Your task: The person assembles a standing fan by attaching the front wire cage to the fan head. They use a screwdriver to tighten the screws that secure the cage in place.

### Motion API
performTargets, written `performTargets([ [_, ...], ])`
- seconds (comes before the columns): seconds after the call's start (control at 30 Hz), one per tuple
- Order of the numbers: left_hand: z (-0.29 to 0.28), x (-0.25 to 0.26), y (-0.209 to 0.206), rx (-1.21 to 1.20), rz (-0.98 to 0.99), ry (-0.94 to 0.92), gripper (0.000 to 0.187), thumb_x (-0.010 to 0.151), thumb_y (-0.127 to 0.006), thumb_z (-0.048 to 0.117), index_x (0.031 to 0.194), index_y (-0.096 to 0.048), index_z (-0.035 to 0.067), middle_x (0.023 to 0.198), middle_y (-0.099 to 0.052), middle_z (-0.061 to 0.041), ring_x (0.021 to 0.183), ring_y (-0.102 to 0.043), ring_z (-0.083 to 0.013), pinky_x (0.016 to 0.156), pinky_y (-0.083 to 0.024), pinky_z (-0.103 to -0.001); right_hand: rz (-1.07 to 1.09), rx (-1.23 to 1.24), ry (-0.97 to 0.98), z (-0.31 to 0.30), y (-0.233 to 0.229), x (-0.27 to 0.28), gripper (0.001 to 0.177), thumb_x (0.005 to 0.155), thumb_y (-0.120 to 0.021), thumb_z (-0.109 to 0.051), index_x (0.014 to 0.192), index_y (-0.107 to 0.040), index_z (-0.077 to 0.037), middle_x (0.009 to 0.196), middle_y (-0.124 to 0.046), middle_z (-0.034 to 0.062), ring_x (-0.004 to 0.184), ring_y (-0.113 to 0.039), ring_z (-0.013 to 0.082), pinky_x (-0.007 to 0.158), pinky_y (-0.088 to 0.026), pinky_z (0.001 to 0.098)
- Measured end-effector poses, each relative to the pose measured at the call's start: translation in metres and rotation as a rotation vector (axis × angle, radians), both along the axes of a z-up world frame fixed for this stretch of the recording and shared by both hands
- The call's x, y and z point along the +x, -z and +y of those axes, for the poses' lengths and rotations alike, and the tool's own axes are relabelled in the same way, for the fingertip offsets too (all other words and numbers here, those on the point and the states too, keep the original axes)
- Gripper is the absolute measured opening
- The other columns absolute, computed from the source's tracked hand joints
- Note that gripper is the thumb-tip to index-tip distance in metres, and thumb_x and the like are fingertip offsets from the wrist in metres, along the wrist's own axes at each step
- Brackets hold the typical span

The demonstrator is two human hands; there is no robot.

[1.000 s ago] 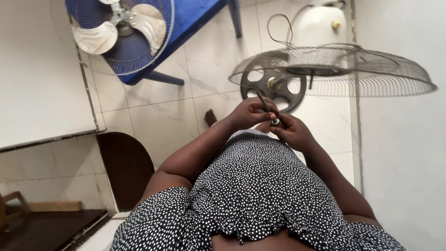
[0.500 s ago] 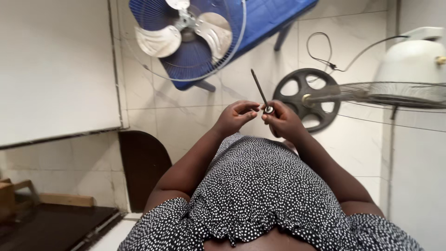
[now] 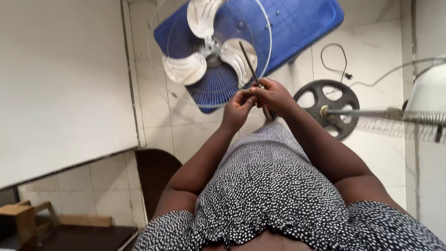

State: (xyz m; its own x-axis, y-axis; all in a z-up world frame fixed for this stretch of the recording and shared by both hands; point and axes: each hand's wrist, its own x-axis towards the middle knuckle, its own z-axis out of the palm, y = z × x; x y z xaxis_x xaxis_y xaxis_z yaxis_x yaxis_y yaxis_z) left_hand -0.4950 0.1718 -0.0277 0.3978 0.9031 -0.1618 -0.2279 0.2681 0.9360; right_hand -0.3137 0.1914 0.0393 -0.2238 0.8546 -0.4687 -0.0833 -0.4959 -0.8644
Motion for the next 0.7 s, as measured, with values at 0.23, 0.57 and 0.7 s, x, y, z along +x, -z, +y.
performTargets([
  [0.23,0.096,0.031,-0.021,0.076,0.468,0.048,0.05,0.094,-0.069,0.022,0.139,-0.056,0.001,0.12,-0.07,-0.012,0.096,-0.069,-0.018,0.085,-0.058,-0.031,-0.218,0.004,0.037,0.132,0.064,0.031,0.021,0.089,-0.06,-0.008,0.106,-0.069,0.0,0.082,-0.068,0.0076,0.068,-0.066,0.0134,0.06,-0.054,0.0289],
  [0.57,0.193,0.093,0.017,0.138,0.745,0.328,0.055,0.087,-0.073,0.034,0.133,-0.064,0.005,0.124,-0.069,-0.016,0.099,-0.071,-0.0261,0.089,-0.056,-0.038,-0.595,-0.034,0.248,0.235,0.139,0.122,0.019,0.088,-0.079,-0.018,0.1,-0.073,-0.004,0.075,-0.068,0.0037,0.06,-0.063,0.0097,0.054,-0.052,0.0279],
  [0.7,0.223,0.112,0.031,0.123,0.73,0.34,0.057,0.087,-0.074,0.034,0.134,-0.062,0.005,0.123,-0.069,-0.016,0.103,-0.071,-0.0256,0.09,-0.057,-0.038,-0.75,-0.105,0.174,0.259,0.167,0.138,0.028,0.086,-0.079,-0.02,0.113,-0.075,-0.012,0.075,-0.068,0.0084,0.063,-0.062,0.0159,0.059,-0.05,0.0351],
])
